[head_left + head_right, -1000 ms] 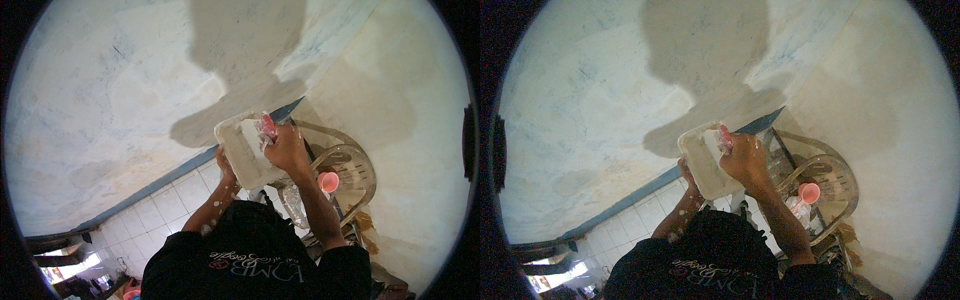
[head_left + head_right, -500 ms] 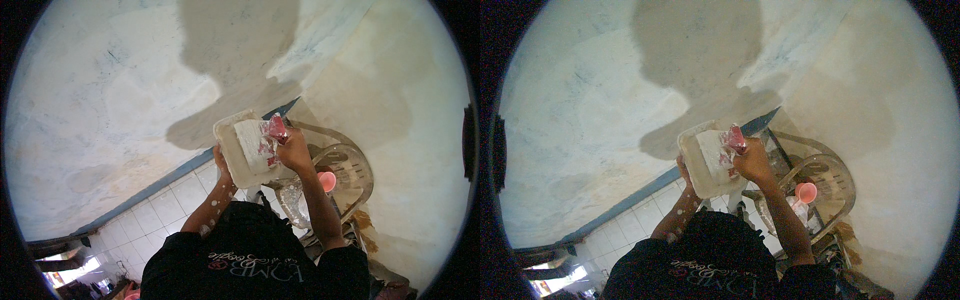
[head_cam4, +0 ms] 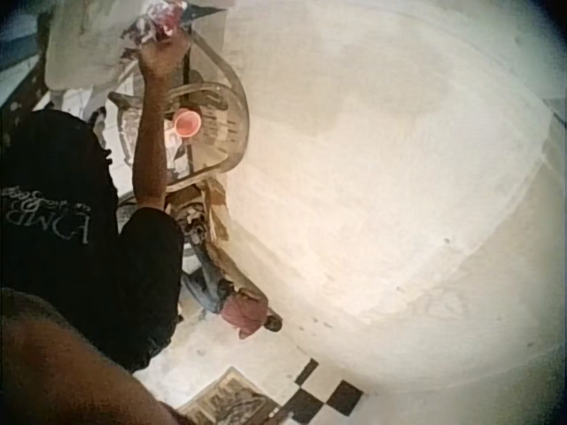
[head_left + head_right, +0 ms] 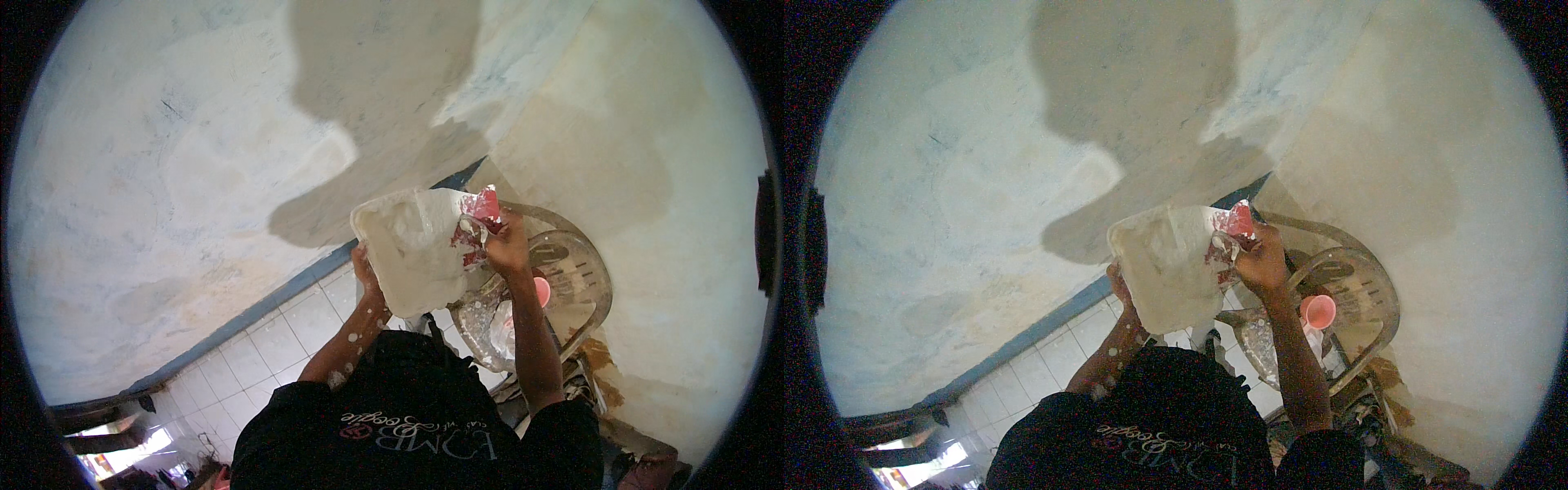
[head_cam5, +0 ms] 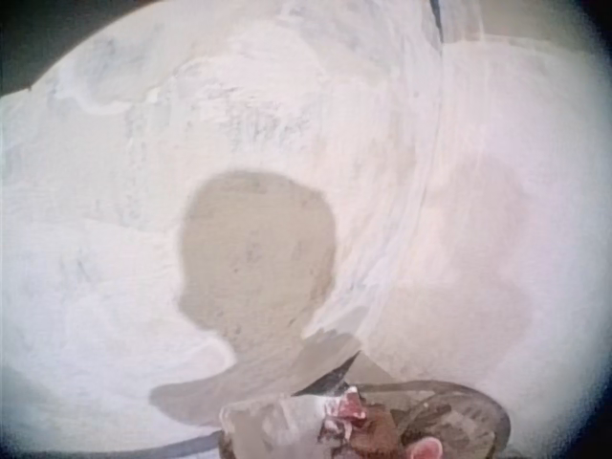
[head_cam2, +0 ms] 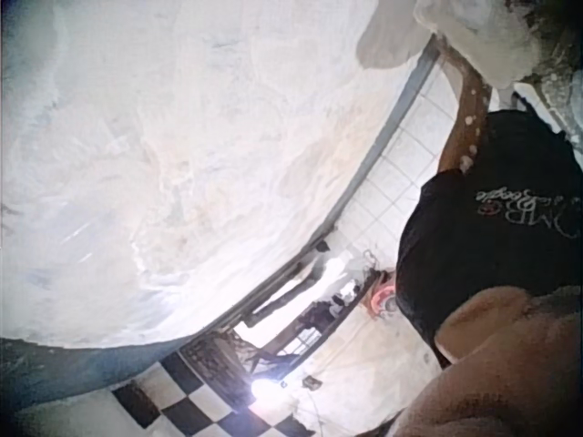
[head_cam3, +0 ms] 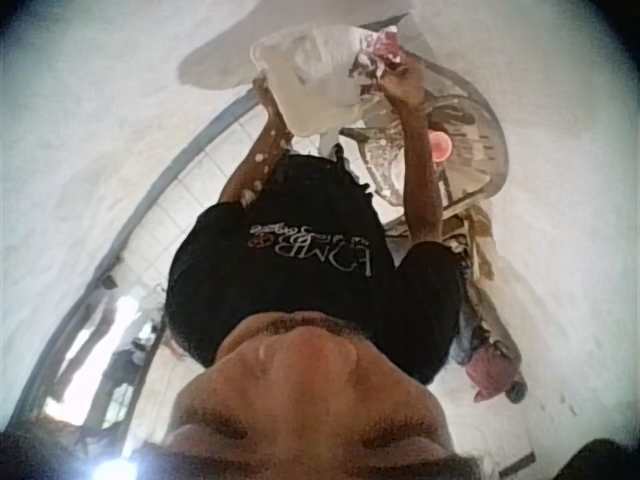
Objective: The person applies plaster or paint to a wall using a scraper, repeatedly scooping material from a plastic container and spreading it across the surface.
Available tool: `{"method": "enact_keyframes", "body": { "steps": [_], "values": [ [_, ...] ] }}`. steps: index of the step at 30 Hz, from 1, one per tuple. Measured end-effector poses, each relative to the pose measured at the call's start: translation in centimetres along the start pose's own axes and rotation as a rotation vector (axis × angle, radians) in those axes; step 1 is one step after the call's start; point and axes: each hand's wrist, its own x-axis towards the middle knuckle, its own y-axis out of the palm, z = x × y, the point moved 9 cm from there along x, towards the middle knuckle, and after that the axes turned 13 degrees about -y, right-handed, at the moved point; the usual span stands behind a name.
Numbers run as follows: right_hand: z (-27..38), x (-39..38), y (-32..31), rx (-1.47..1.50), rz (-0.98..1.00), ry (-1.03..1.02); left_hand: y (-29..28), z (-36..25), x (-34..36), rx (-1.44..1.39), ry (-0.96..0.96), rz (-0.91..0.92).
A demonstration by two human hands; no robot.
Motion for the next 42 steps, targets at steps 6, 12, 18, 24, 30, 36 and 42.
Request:
{"method": "enact_keyframes", "body": {
  "steps": [6, 12, 18, 24, 30, 36, 42],
  "values": [
    [-0.9, -0.5, -0.5, 0.038, -0.093, -0.03, 0.5, -0.6, -0.9, 0.097, -0.01, 0.025],
    [4.8, -0.1, 0.5, -0.248, -0.042, -0.216, -1.2, -1.8, -2.1, 0.072, -0.007, -0.007],
    [3.3, -0.8, -0.5, -0.408, -0.06, -0.292, -1.8, -3.1, -3.3, 0.064, 0.002, 0.021],
    [3.5, -0.9, -4.7, -0.38, -0.365, -0.239, -1.6, -3.4, -2.6, 0.053, 0.007, 0.025],
    [10.0, -0.4, 2.1, 0.038, 0.338, -0.629, 3.0, -2.4, -2.8, -0.005, -0.192, 0.119],
    [9.4, -3.1, 5.3, -0.516, 0.754, -0.913, 5.3, -4.2, -2.0, 0.052, -0.065, 0.176],
    [9.4, -4.6, 5.1, -0.75, 0.766, -1.145, 3.5, -4.7, -1.3, 0.084, -0.069, 0.135]
  ]
}}
